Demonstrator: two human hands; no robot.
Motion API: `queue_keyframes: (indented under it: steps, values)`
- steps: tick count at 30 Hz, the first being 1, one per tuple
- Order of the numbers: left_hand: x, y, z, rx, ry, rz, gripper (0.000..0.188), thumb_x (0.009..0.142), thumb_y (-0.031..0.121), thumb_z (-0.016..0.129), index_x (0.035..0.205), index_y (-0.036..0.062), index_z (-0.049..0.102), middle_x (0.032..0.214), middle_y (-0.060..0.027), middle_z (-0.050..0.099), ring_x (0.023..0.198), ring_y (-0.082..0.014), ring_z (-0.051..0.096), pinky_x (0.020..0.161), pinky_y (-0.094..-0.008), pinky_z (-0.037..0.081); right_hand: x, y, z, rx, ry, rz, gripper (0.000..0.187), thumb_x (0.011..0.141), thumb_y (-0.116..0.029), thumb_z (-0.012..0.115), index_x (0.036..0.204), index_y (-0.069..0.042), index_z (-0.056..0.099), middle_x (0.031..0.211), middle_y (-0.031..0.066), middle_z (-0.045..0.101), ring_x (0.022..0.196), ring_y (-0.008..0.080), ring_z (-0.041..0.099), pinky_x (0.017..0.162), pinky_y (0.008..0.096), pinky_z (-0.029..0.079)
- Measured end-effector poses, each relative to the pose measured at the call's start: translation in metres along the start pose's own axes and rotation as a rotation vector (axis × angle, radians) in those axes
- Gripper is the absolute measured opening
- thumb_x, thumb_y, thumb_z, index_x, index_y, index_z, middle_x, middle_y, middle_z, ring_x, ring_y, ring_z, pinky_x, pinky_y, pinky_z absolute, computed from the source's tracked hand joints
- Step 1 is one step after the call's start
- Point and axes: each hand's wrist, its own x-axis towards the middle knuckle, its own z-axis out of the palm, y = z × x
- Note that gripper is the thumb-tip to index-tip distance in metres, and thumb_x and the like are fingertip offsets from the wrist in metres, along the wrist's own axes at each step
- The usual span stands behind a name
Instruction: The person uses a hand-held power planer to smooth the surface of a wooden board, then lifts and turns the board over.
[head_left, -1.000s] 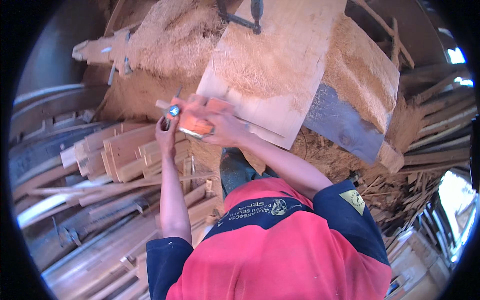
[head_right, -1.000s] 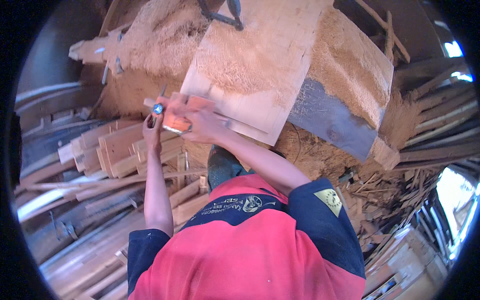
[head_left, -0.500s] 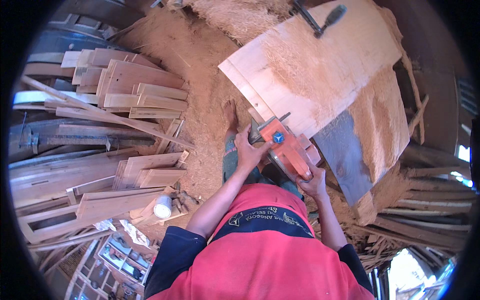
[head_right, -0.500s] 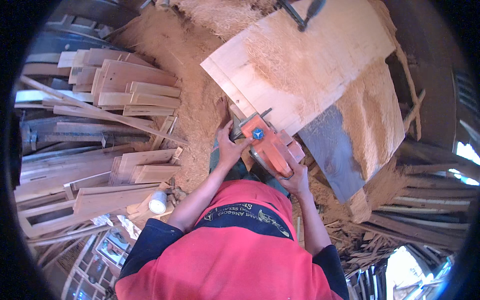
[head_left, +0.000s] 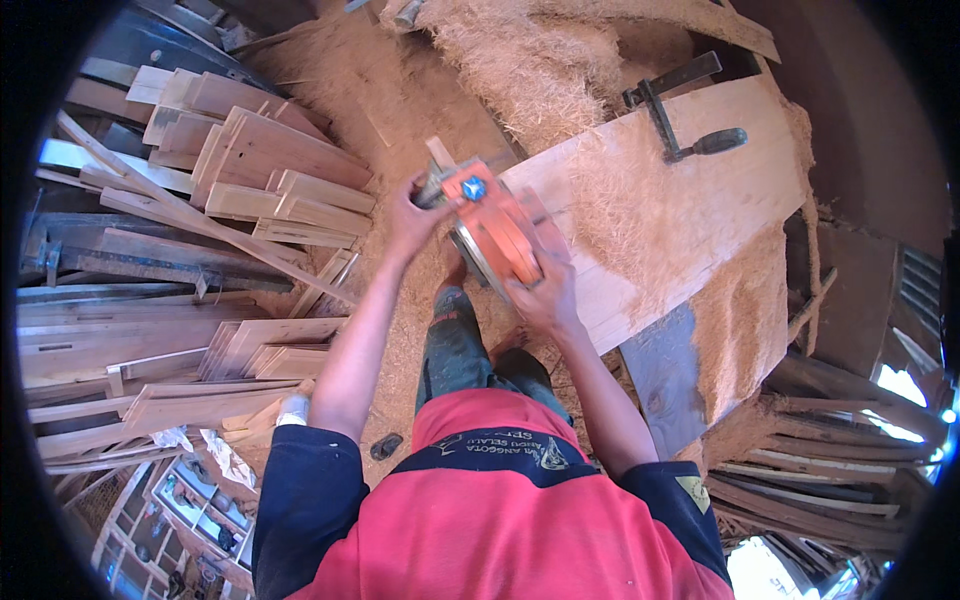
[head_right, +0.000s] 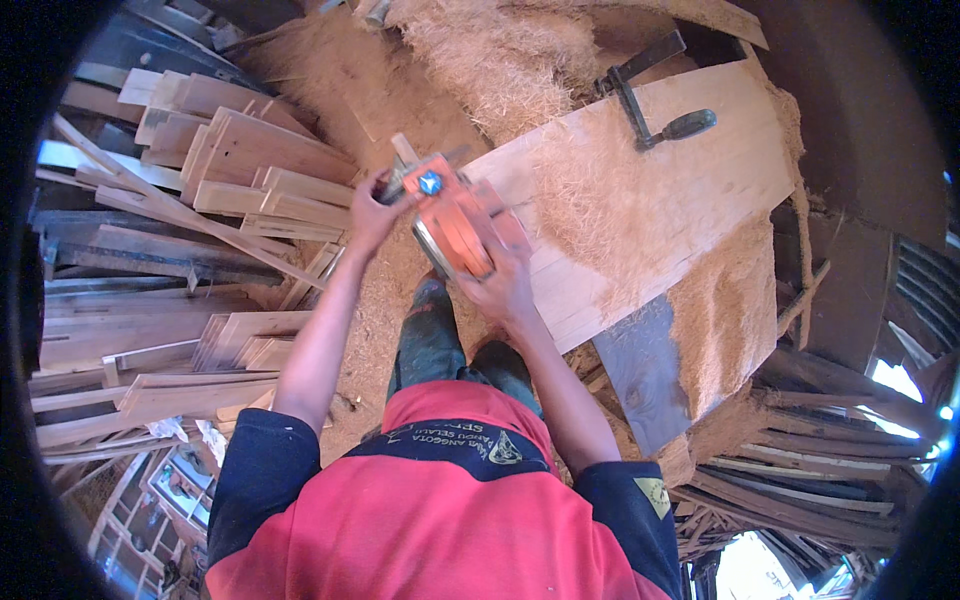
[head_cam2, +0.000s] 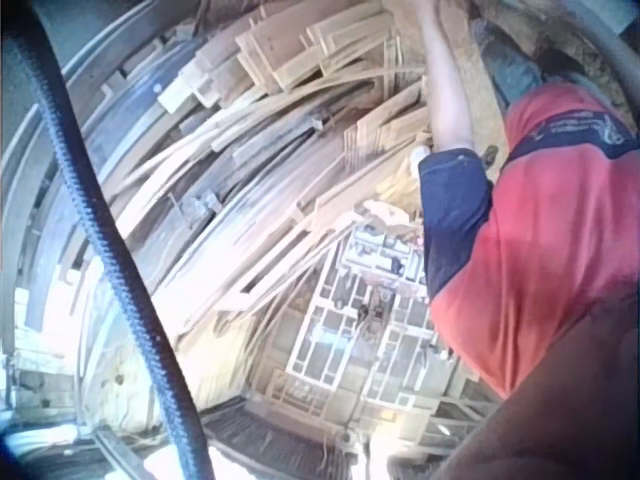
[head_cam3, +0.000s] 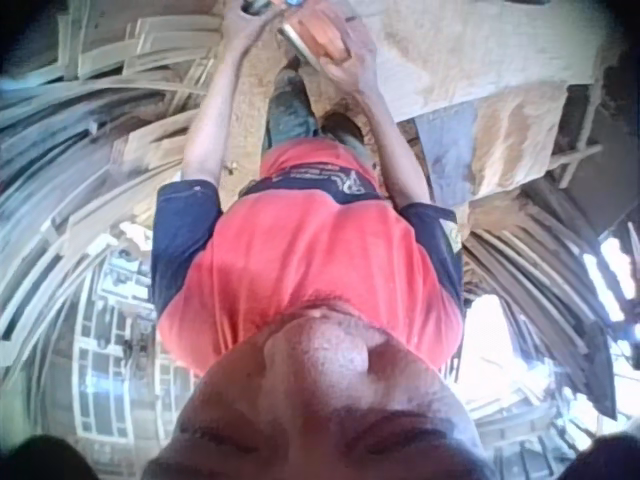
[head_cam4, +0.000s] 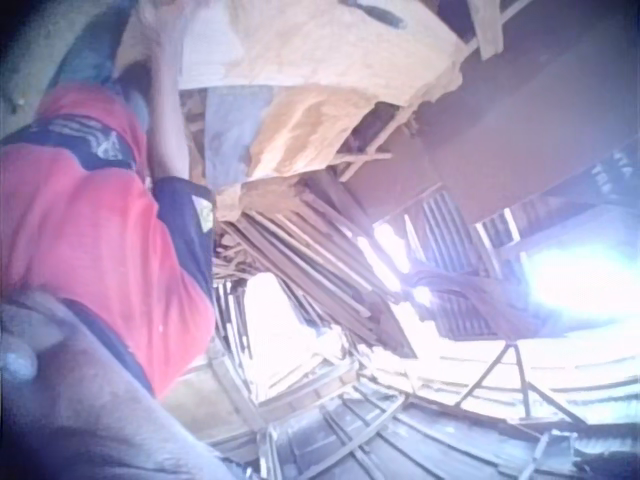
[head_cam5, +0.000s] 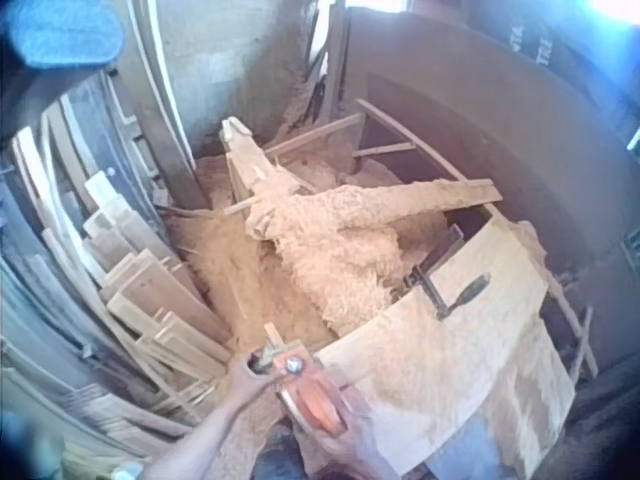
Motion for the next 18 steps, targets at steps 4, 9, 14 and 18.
queue_keyframes:
  steps: [4, 9, 14, 18]
  values:
    - [0.049, 0.013, -0.025, -0.005, -0.005, -0.026, 0.082, 0.065, 0.043, 0.091, 0.123, -0.0072, 0.061, 0.106, -0.0141, 0.067, 0.094, -0.0195, 0.064, 0.084, -0.0326, 0.052, 0.055, -0.018, 0.02, 0.146, 0.098, -0.168, 0.037, 0.074, -0.017, 0.072, 0.106, 0.001, 0.066, 0.091, 0.0196, 0.069, 0.086, 0.0359, 0.067, 0.08, 0.0411, 0.052]
    - [0.019, 0.013, -0.012, -0.209, 0.07, 0.097, 0.077, 0.07, 0.041, 0.089, 0.123, -0.0073, 0.061, 0.11, -0.0135, 0.069, 0.096, -0.0167, 0.064, 0.085, -0.0305, 0.051, 0.027, -0.003, 0.009, 0.1, -0.017, -0.209, 0.042, 0.075, -0.018, 0.073, 0.112, 0.001, 0.063, 0.099, 0.0214, 0.068, 0.095, 0.0384, 0.065, 0.083, 0.042, 0.052]
    - [-0.144, -0.018, 0.075, -0.183, 0.067, -0.014, 0.087, 0.067, 0.038, 0.09, 0.132, -0.0072, 0.053, 0.12, -0.0183, 0.059, 0.11, -0.026, 0.059, 0.093, -0.0366, 0.051, -0.131, 0.029, -0.038, -0.094, 0.004, -0.065, 0.047, 0.074, -0.021, 0.076, 0.113, 0.001, 0.063, 0.095, 0.0226, 0.068, 0.089, 0.042, 0.066, 0.077, 0.0445, 0.053]
    - [-0.277, -0.018, 0.129, -0.04, -0.025, 0.043, 0.097, 0.063, 0.046, 0.087, 0.139, -0.003, 0.05, 0.117, -0.0203, 0.053, 0.114, -0.0336, 0.049, 0.102, -0.0425, 0.038, -0.264, 0.089, -0.074, -0.118, 0.015, 0.131, 0.039, 0.071, -0.011, 0.077, 0.106, 0.002, 0.065, 0.08, 0.0174, 0.069, 0.072, 0.0272, 0.07, 0.067, 0.0377, 0.054]
